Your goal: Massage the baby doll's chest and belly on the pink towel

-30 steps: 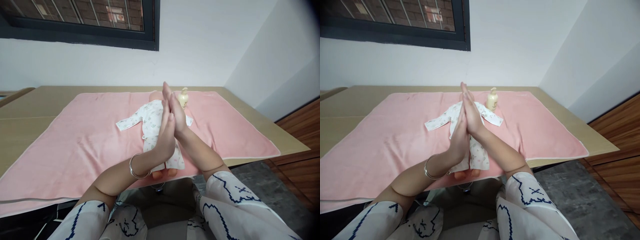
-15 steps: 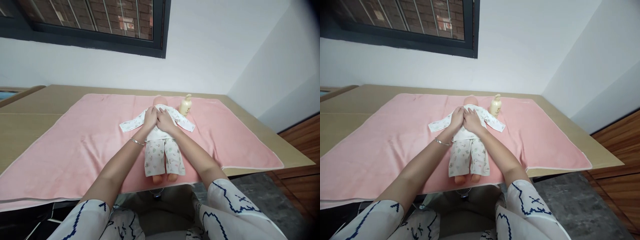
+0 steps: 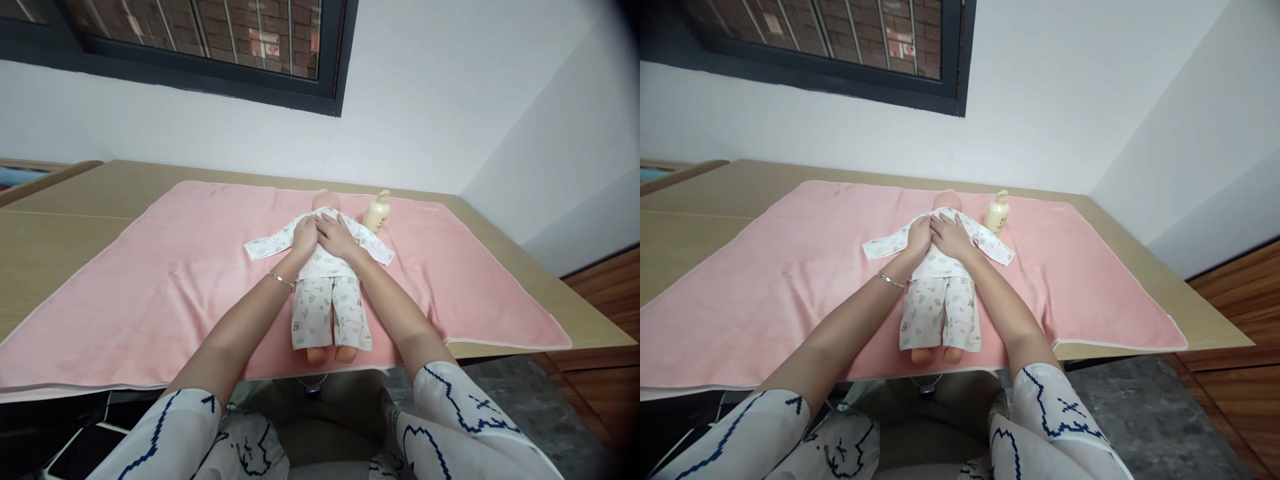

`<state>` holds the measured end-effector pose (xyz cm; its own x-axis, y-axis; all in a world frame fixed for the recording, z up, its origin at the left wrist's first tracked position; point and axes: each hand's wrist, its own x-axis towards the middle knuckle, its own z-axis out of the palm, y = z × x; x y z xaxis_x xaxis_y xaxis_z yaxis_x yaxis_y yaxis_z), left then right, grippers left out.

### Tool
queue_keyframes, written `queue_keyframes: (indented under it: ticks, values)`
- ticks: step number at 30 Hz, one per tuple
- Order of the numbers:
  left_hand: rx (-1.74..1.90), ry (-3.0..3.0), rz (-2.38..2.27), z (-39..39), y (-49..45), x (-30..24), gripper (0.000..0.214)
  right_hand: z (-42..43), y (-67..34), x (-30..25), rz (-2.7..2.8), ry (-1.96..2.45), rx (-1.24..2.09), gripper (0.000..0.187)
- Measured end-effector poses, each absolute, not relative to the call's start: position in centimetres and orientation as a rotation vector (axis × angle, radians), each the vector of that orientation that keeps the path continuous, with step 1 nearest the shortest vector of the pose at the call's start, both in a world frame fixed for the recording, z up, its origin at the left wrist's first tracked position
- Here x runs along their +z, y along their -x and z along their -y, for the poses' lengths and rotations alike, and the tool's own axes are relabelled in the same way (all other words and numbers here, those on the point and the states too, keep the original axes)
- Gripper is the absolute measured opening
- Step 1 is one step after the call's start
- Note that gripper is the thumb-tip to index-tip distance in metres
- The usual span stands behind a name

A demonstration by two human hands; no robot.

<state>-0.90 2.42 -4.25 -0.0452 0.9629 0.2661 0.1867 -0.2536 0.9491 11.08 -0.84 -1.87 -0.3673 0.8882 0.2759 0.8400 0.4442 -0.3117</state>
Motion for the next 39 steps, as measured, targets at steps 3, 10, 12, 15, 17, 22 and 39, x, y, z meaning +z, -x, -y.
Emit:
queue_keyframes:
  ticks: [3, 10, 12, 15, 17, 22, 39]
  values:
    - [1.358, -1.616, -1.288, -2.5, 0.8, -4.6, 0.032, 0.1, -12.3, -1.9, 2.122, 1.642, 0.199, 0.056]
    - [1.39, -1.579, -1.373, -2.6, 0.6, -5.2, 0.033, 2.9, -8.4, -1.7, 1.991, 2.075, 0.014, 0.062]
    - [1.388, -1.583, -1.366, -2.7, 0.7, -5.2, 0.033, 2.7, -8.6, -1.6, 2.196, 1.863, -0.003, 0.056]
    - [1.389, -1.651, -1.365, -2.7, 0.8, -5.4, 0.035, 1.1, -10.9, -1.8, 2.236, 1.676, 0.057, 0.052]
    - [1.398, -1.681, -1.365, -2.7, 0.7, -5.6, 0.034, 0.0, -12.4, -2.2, 2.09, 1.76, 0.105, 0.055]
    - [1.447, -1.662, -1.362, -2.6, 0.4, -6.0, 0.032, 1.2, -10.7, -2.8, 1.834, 1.999, 0.034, 0.063]
    - [1.483, -1.695, -1.293, -2.7, 0.6, -6.6, 0.027, 1.3, -10.8, -2.8, 1.903, 1.945, 0.027, 0.061]
